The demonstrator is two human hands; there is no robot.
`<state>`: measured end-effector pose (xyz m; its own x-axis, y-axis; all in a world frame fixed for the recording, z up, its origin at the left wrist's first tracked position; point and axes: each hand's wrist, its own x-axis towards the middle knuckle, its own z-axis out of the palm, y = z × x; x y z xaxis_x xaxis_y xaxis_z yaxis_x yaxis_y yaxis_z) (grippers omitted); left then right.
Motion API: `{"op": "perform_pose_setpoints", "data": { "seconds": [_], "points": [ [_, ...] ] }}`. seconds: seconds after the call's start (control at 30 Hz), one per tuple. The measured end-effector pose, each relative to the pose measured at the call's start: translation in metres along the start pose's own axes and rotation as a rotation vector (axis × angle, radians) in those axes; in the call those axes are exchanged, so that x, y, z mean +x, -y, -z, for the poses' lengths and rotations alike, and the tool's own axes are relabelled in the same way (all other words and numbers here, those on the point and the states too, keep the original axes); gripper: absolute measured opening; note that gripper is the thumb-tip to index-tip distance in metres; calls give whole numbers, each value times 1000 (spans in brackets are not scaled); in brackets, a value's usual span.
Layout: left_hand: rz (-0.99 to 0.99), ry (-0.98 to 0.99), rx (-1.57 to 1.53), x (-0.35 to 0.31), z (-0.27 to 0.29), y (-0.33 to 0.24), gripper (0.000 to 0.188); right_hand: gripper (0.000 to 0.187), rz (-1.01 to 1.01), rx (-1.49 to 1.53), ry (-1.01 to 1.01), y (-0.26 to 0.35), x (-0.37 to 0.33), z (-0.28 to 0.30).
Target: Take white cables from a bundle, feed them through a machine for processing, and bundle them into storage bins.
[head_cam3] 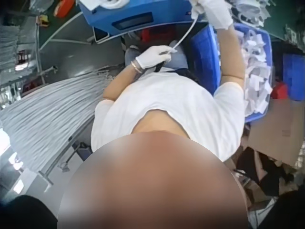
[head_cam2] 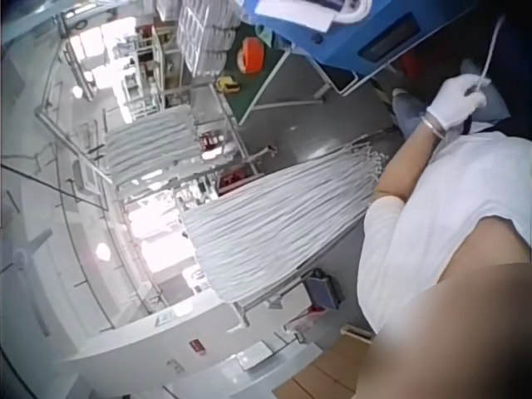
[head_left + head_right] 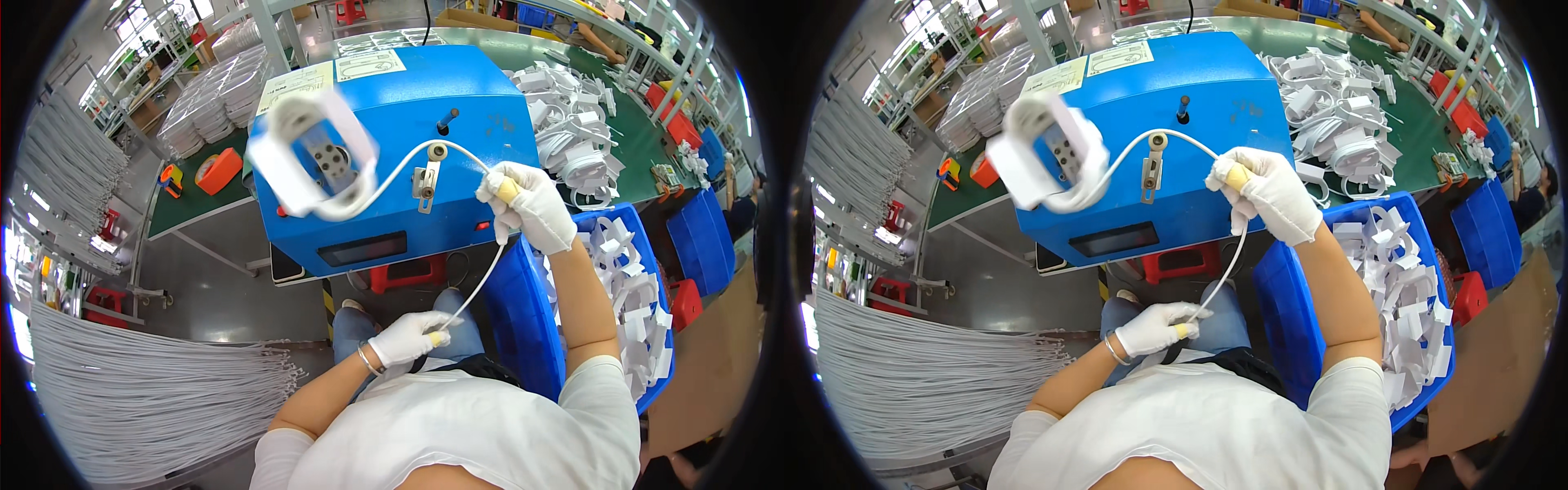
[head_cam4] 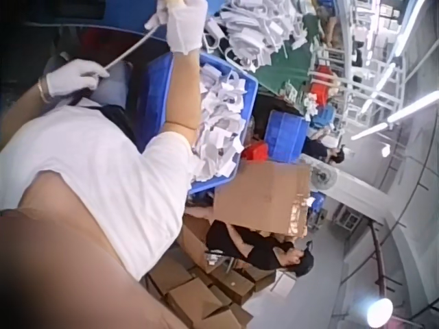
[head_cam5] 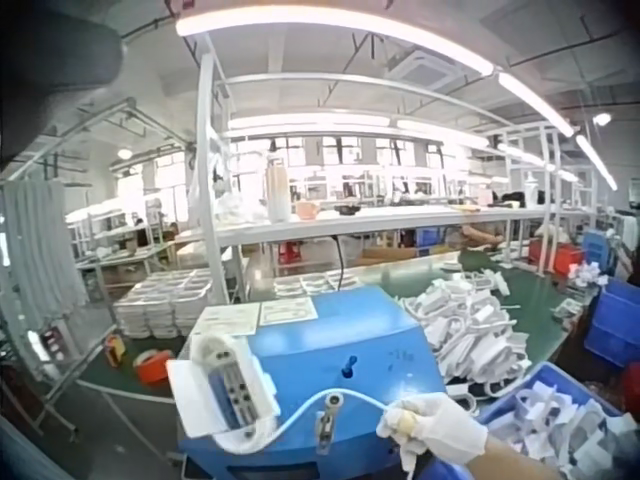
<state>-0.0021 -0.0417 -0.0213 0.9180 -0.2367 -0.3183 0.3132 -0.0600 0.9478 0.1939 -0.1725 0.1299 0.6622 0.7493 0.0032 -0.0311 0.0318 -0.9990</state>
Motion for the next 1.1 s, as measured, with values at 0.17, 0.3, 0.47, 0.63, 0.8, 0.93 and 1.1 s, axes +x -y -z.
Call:
{"op": "perform_pose_setpoints", "data": {
  "seconds": [0.17,0.3,0.47,0.63,0.8,0.93,1.1],
  "points": [
    [-234,-19,373,1,14,-40,43,27,37,-7,19,13,2,-11],
    [-309,101,823,-29,47,-97,42,9,523,-642,-183,19,15,-11],
    [-434,56,779,-109,103,-196,25,4,889,-1110,-282,38,46,14],
    [-800,-504,1050,-83,154,-280,18,11,1256,-1416,-333,83,122,6],
    [-621,-409,1190,-25,187,-296,35,14,1235,-1389,-155,95,187,-49],
    [-517,-368,1247,-48,196,-292,25,16,1262,-1267,-113,91,175,-83],
    [-329,-592,1055,-111,197,-267,19,15,1361,-1099,-132,92,105,-94]
  ]
}}
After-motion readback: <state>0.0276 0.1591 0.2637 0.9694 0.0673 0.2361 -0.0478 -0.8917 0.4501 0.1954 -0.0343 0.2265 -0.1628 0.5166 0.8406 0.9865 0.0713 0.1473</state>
